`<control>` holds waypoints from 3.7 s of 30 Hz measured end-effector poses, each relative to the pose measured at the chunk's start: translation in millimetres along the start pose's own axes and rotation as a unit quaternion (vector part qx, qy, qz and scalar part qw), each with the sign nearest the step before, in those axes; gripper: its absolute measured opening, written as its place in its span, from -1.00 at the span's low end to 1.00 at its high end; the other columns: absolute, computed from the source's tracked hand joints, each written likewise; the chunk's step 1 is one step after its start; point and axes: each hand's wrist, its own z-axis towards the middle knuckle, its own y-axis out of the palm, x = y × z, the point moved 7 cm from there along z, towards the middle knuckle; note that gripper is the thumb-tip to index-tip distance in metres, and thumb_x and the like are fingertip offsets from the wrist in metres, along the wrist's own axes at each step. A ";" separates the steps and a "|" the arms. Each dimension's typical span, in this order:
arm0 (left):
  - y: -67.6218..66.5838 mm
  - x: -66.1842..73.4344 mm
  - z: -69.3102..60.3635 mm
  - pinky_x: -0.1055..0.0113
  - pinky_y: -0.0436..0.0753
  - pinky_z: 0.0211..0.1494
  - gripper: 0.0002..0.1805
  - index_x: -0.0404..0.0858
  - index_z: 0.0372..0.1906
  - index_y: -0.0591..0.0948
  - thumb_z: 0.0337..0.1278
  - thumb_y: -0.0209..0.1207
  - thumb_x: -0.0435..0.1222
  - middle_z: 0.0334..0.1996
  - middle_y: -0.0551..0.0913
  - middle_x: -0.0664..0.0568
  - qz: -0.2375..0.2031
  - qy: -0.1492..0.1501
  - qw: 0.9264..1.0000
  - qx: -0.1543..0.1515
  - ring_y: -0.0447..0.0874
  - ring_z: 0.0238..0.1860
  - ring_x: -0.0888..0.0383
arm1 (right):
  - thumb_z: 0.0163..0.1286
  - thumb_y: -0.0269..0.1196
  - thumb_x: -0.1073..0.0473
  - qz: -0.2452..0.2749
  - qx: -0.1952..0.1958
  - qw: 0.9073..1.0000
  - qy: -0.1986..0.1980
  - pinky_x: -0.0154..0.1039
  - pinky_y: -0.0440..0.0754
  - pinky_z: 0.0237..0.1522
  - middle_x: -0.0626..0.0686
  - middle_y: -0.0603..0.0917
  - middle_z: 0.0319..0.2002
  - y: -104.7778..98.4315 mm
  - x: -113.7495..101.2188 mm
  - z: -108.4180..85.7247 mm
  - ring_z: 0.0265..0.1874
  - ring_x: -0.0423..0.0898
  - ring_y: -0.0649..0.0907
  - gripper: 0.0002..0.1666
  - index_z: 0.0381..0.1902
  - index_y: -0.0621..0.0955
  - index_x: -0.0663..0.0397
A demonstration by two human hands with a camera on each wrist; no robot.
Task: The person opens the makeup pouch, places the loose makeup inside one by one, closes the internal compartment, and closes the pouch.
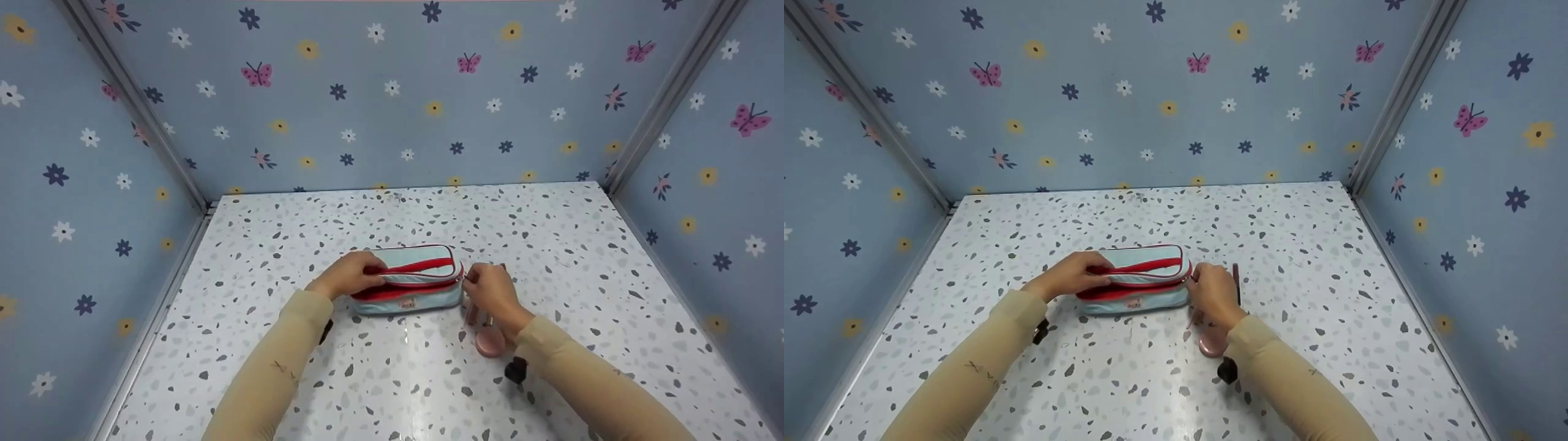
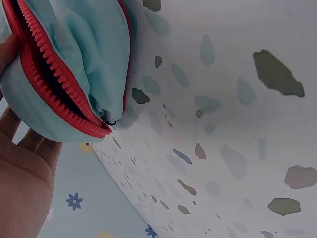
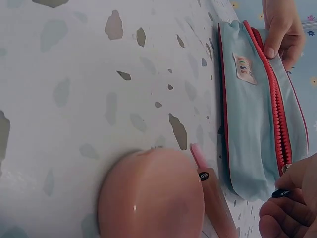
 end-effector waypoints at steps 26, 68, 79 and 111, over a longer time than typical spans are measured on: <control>14.9 23.4 13.5 0.00 0.57 0.52 -0.47 -0.28 0.29 0.70 0.22 0.45 -0.23 0.20 0.75 -0.09 0.042 -0.014 0.999 -0.013 0.67 0.28 -0.06 | 0.42 0.39 0.28 -0.022 -0.012 0.999 -0.043 -0.13 0.67 -0.23 0.06 0.74 -0.38 -6.2 7.1 6.5 -0.36 -0.04 0.67 -0.93 -0.32 0.73 0.09; 38.4 48.5 15.3 0.02 0.67 0.40 -0.68 -0.19 0.14 0.84 0.41 0.27 -0.42 0.07 0.87 0.01 0.069 0.043 0.996 -0.036 0.79 0.15 -0.02 | 0.53 0.38 0.23 -0.057 -0.039 0.996 -0.057 -0.18 0.67 -0.29 0.10 0.81 -0.30 -21.1 15.5 37.4 -0.40 -0.07 0.70 -0.87 -0.21 0.82 0.17; 38.7 49.9 12.4 0.03 0.66 0.45 -0.67 -0.18 0.15 0.84 0.42 0.27 -0.45 0.11 0.86 0.01 0.073 0.058 0.995 -0.043 0.78 0.23 -0.02 | 0.55 0.36 0.24 -0.068 -0.077 0.993 -0.055 -0.12 0.74 -0.17 0.19 0.85 -0.21 -16.6 11.7 59.4 -0.31 -0.04 0.73 -0.83 -0.15 0.83 0.23; 38.8 52.1 3.9 0.07 0.67 0.44 -0.63 -0.16 0.15 0.85 0.42 0.22 -0.49 0.11 0.86 0.03 0.102 0.078 0.990 -0.053 0.78 0.23 0.03 | 0.50 0.42 0.23 -0.138 -0.051 0.980 -0.130 0.08 0.79 -0.03 0.24 0.86 -0.22 3.6 -37.5 97.2 -0.23 0.13 0.78 -0.81 -0.19 0.84 0.31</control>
